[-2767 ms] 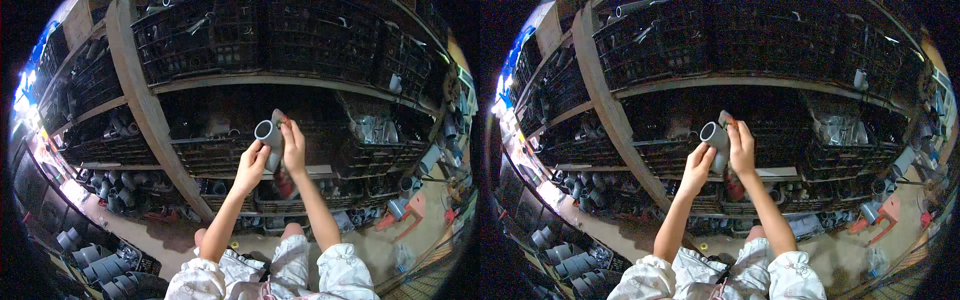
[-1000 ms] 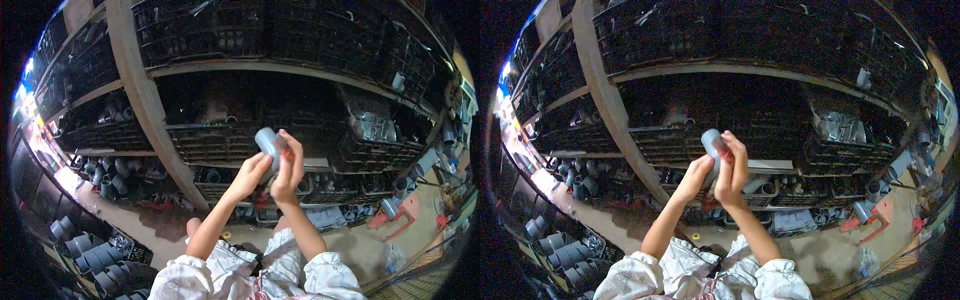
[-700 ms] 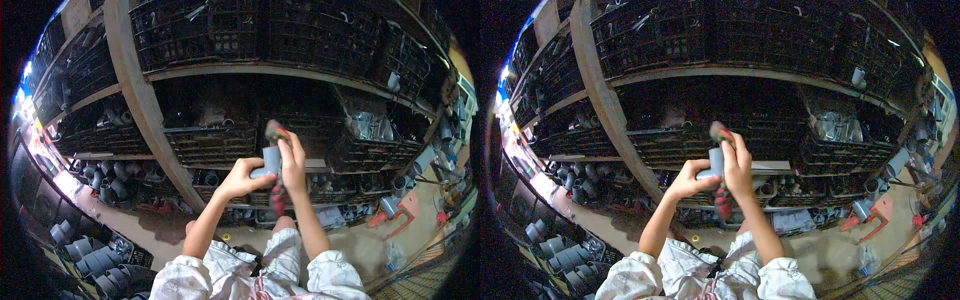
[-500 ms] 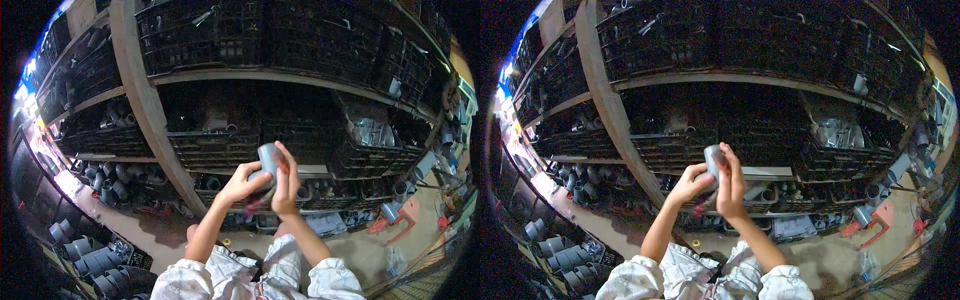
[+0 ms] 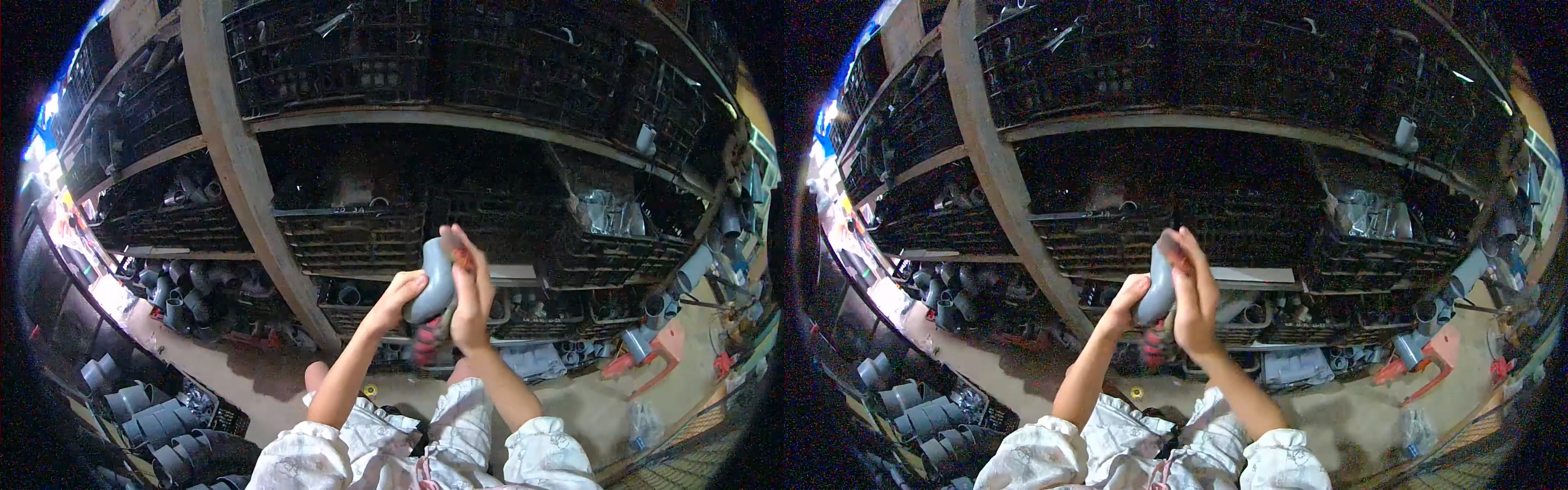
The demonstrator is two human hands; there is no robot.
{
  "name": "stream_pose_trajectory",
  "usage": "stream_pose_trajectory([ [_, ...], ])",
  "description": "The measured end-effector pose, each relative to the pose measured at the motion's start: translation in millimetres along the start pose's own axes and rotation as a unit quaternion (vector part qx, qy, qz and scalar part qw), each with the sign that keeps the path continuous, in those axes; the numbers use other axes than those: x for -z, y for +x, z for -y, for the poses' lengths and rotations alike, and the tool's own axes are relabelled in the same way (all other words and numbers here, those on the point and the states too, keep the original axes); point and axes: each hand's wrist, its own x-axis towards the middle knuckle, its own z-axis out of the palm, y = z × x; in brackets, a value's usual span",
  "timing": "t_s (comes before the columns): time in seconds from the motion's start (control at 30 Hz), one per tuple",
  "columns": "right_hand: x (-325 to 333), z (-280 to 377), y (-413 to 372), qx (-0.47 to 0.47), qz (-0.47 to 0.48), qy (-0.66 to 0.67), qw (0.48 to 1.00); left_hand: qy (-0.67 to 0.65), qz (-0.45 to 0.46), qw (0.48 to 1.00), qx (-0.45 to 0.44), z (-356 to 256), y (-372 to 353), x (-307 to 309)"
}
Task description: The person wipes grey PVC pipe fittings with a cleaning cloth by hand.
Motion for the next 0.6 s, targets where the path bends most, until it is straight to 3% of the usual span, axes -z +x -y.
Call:
stream_pose_trajectory([
  [0.13,15.3,3.3,43.8,-0.13,0.083,-0.003,0.988,0.071,0.123,0.989,-0.03,-9.4,6.0,7.6],
  [0.17,15.8,2.0,47.7,-0.127,0.101,-0.004,0.987,0.127,0.077,0.986,-0.07,-14.5,4.4,-0.1],
  [0.27,12.4,4.2,38.1,-0.159,0.074,0.052,0.983,0.186,0.094,0.977,-0.042,-27.0,5.7,3.2],
  [0.37,10.4,-2.0,32.0,-0.055,0.037,-0.063,0.996,0.274,-0.012,0.958,-0.089,-21.1,5.6,-3.3],
  [0.47,1.7,-9.8,27.0,0.013,0.039,-0.136,0.99,0.311,-0.118,0.943,0.03,-27.0,2.2,-20.5],
  [0.53,-6.3,1.0,27.2,-0.018,0.032,-0.13,0.991,0.192,-0.151,0.969,0.027,-26.3,1.9,-23.5],
  [0.6,-14.5,-2.0,19.7,0.038,0.015,-0.115,0.993,0.019,-0.178,0.983,0.038,-26.5,1.4,-21.7],
])
